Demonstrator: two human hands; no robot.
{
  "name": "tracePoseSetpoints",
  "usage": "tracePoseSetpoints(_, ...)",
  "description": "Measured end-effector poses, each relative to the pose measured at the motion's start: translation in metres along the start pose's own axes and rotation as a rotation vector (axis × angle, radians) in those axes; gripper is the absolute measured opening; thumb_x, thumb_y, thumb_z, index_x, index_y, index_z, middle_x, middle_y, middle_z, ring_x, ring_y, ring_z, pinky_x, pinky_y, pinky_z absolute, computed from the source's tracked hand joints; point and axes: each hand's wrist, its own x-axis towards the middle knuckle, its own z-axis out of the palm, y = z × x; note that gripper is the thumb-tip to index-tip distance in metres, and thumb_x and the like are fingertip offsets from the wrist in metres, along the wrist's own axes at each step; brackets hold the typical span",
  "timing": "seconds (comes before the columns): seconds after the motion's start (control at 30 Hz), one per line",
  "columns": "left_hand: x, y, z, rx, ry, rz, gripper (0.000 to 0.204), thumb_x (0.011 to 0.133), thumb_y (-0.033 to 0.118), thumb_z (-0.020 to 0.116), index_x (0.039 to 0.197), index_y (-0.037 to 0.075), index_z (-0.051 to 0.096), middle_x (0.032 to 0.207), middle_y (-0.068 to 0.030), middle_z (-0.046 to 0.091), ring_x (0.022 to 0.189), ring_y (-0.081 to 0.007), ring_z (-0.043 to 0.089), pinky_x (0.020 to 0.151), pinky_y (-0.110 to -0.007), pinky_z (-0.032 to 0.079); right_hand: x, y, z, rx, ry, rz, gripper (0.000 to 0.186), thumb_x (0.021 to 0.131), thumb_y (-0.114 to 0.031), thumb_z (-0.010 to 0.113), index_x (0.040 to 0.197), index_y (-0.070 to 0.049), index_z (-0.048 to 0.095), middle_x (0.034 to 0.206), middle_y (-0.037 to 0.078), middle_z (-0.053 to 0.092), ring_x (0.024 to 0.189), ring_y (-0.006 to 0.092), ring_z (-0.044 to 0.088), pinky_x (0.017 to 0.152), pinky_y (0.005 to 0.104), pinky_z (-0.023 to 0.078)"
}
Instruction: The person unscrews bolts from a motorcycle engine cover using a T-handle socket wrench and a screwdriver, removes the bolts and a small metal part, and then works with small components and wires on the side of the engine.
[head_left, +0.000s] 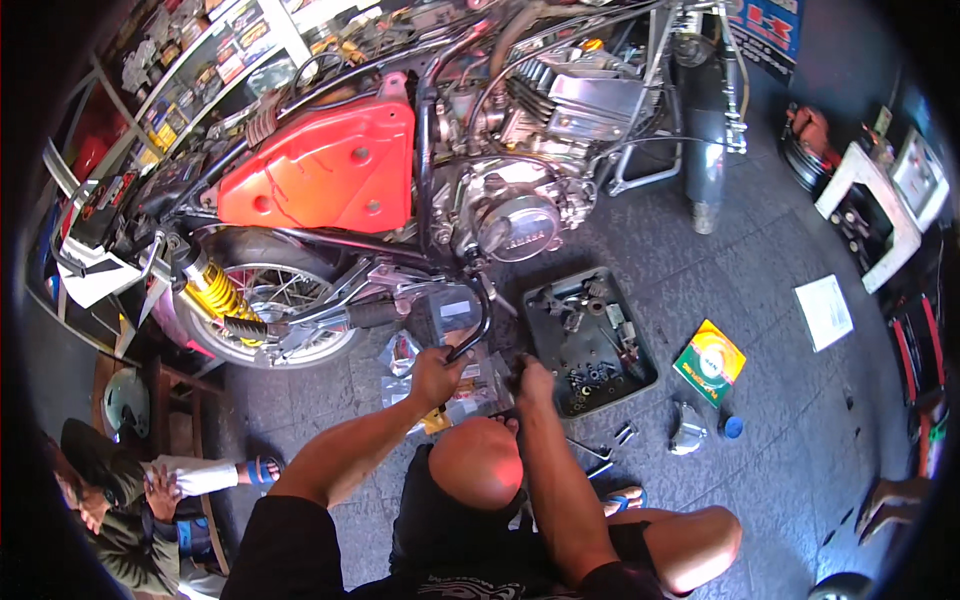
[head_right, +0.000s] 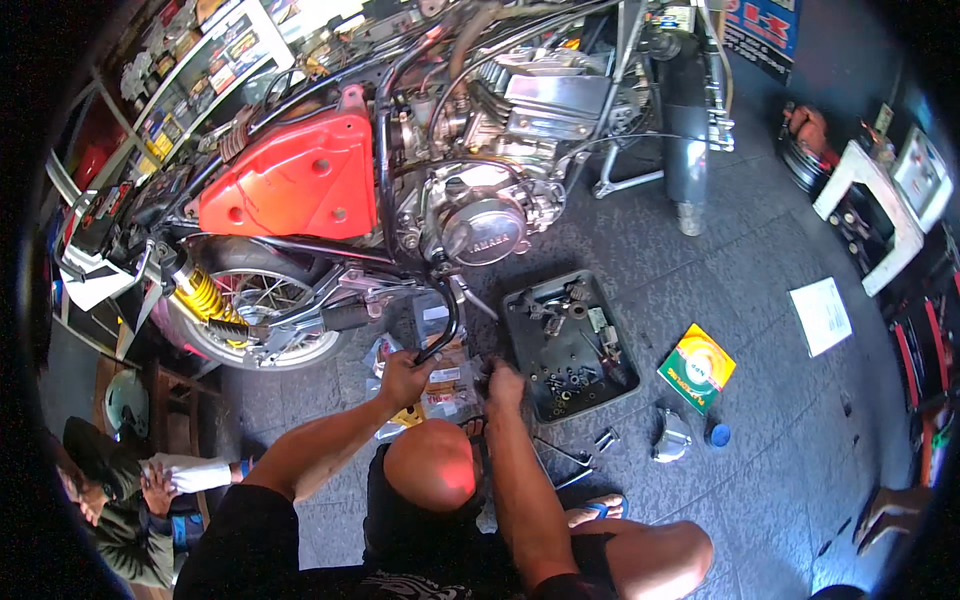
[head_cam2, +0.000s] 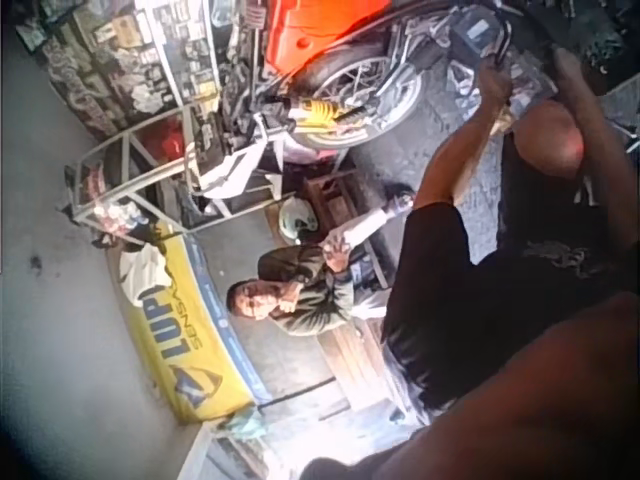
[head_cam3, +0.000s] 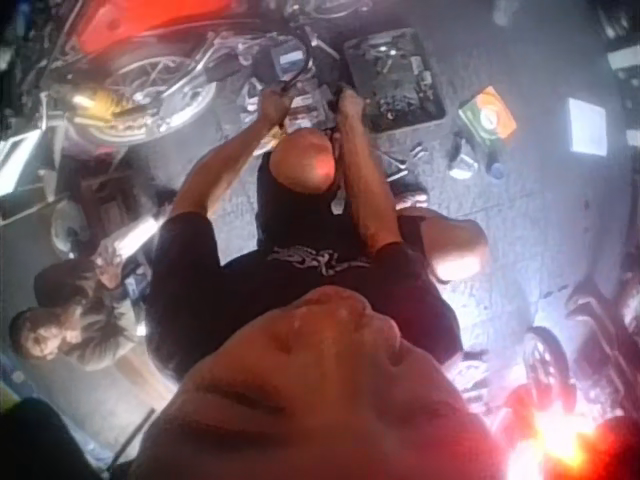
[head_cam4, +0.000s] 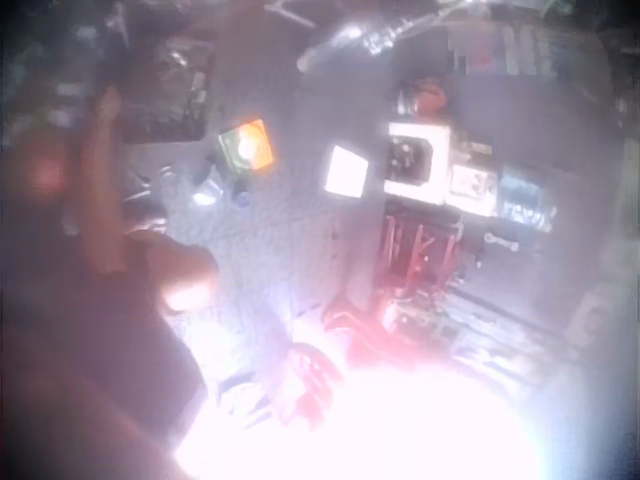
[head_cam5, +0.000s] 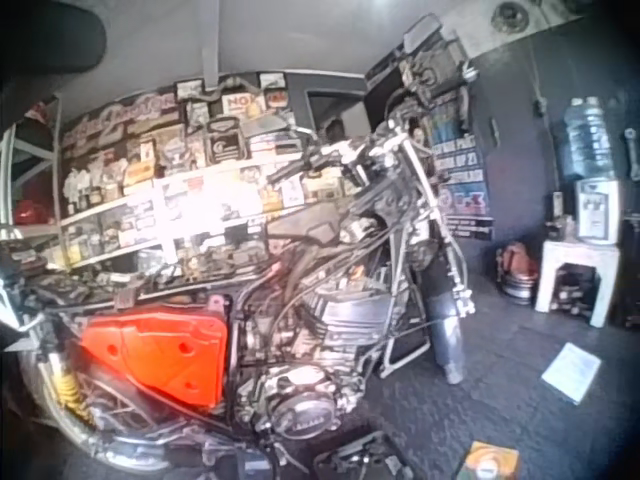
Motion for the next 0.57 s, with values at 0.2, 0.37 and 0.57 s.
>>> tracePoseSetpoints(0.2, 0.012, -0.007, 0.009, -0.075, 0.006, 0.07, 0.031, 0.087, 0.031, 0.072, 0.079, 0.001, 0.071, 0.062, -0.0079, 0.064, 0.057, -0.0158, 0.057, 0.055, -0.036, 0.044, -0.025, -0.008, 0.017, -0.001, -0.099, -0.004, 0.02, 0.087, -0.021, 0.064, 0.095, -0.003, 0.068, 0.084, 0.008, 0.064, 0.064, 0.0198, 0.057, 0.056, 0.0358, 0.05)
tracePoseSetpoints(0.37, 0.032, -0.042, 0.021, -0.175, -0.007, 0.125, 0.028, 0.087, 0.027, 0.071, 0.086, -0.001, 0.073, 0.075, -0.0075, 0.071, 0.067, -0.0153, 0.061, 0.063, -0.034, 0.048, 0.028, 0.022, -0.011, -0.086, 0.049, -0.116, 0.022, 0.086, -0.022, 0.065, 0.093, -0.002, 0.07, 0.083, 0.009, 0.066, 0.065, 0.0204, 0.058, 0.054, 0.0342, 0.05)
tracePoseSetpoints(0.57, 0.016, -0.013, 0.032, -0.106, 0.04, 0.059, 0.029, 0.087, 0.028, 0.074, 0.081, 0.0, 0.07, 0.062, -0.0043, 0.061, 0.06, -0.0108, 0.052, 0.057, -0.034, 0.043, 0.009, 0.014, -0.029, -0.149, 0.128, 0.064, 0.031, 0.086, -0.026, 0.066, 0.104, -0.002, 0.072, 0.087, 0.011, 0.068, 0.065, 0.0199, 0.06, 0.056, 0.0354, 0.053)
